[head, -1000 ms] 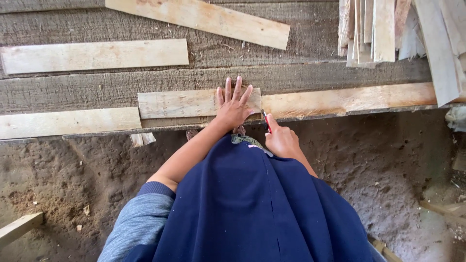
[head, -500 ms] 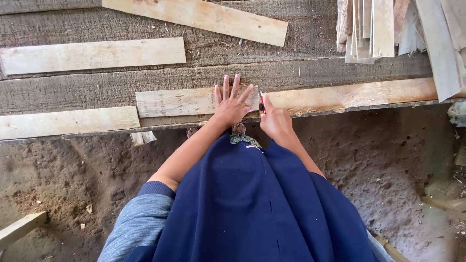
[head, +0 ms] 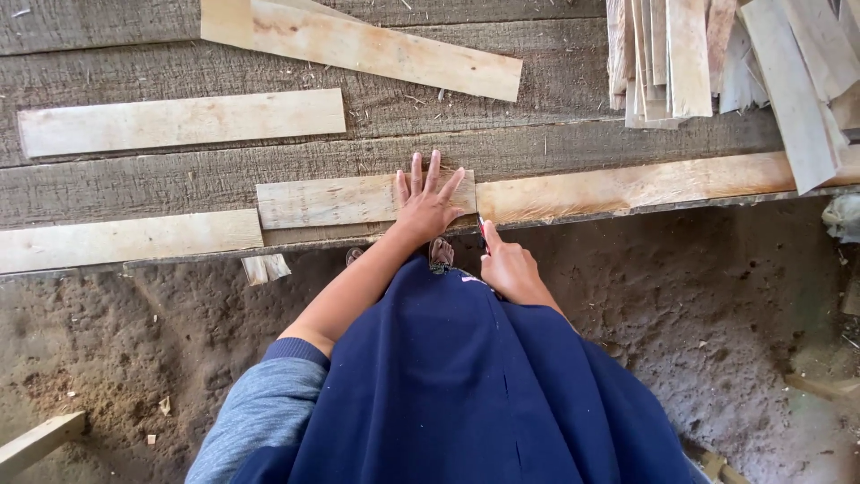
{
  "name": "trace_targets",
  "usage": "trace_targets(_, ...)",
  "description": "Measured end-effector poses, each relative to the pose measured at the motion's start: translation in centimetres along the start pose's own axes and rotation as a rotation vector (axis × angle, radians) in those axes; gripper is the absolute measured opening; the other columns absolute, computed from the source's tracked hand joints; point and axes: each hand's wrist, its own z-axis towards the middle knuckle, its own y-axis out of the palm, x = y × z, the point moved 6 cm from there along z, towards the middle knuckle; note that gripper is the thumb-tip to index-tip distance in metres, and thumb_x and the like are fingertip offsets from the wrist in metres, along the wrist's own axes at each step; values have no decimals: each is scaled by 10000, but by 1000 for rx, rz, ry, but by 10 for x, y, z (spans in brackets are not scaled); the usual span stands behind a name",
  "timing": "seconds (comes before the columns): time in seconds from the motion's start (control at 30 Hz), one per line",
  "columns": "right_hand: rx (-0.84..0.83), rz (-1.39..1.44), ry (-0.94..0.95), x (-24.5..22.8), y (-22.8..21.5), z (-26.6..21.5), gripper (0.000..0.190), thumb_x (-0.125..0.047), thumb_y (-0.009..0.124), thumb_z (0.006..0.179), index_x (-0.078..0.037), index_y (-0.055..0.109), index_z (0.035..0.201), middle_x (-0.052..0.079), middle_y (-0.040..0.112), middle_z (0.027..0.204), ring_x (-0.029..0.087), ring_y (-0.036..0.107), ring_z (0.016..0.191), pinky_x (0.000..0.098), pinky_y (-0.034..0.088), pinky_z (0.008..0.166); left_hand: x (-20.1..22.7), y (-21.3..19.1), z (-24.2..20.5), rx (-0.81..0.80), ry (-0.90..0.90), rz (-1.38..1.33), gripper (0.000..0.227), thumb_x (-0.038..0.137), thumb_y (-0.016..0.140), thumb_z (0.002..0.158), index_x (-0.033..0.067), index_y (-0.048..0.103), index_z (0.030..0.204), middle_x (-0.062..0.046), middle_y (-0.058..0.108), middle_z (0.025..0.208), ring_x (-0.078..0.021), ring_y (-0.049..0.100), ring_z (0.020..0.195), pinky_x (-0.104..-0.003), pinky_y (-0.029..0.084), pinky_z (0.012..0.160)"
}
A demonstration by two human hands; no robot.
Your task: Cutting thin wooden strips to size using a utility knife on a wooden workbench area.
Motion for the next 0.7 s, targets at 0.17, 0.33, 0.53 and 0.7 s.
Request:
trace_targets(0.17,141,74,-107,-19,-61,-45,631,-240,483,949,-266,358,1567,328,675,1192,531,633,1143,595,500,988,-6,0,-1,43,6,-110,796,520,560,1024,369,118,1669,-102,-201,1712,-425,-219,1537,-665,-105,1202)
trace_targets(0.33,413,190,-273,-8,-61,44,526,-209,569,944,-165,464,1458,251,588,1323,506,585,1197,605,472,1017,-29,-28,-16,189,69,-423,815,135,644,952,287,248,1648,-116,65,1734,-371,35,1587,-629,51,1257)
trace_targets(0.53,382,25,-345,-47,-36,107,654,-315,773,864,-298,500,1458,52,571,1286,336,594,1250,522,514,1020,-119,-32,-37,467,-46,65,703,254,773,775,216,566,1446,-78,425,1508,-405,501,1332,-563,516,1032)
trace_targets(0.7,320,-25,-331,-55,-32,107,648,-249,777,843,-327,510,1428,72,569,1253,337,608,1221,521,529,998,-151,-36,-61,310,-225,84,757,417,841,762,240,565,1444,-91,428,1387,-382,402,1351,-543,429,1074)
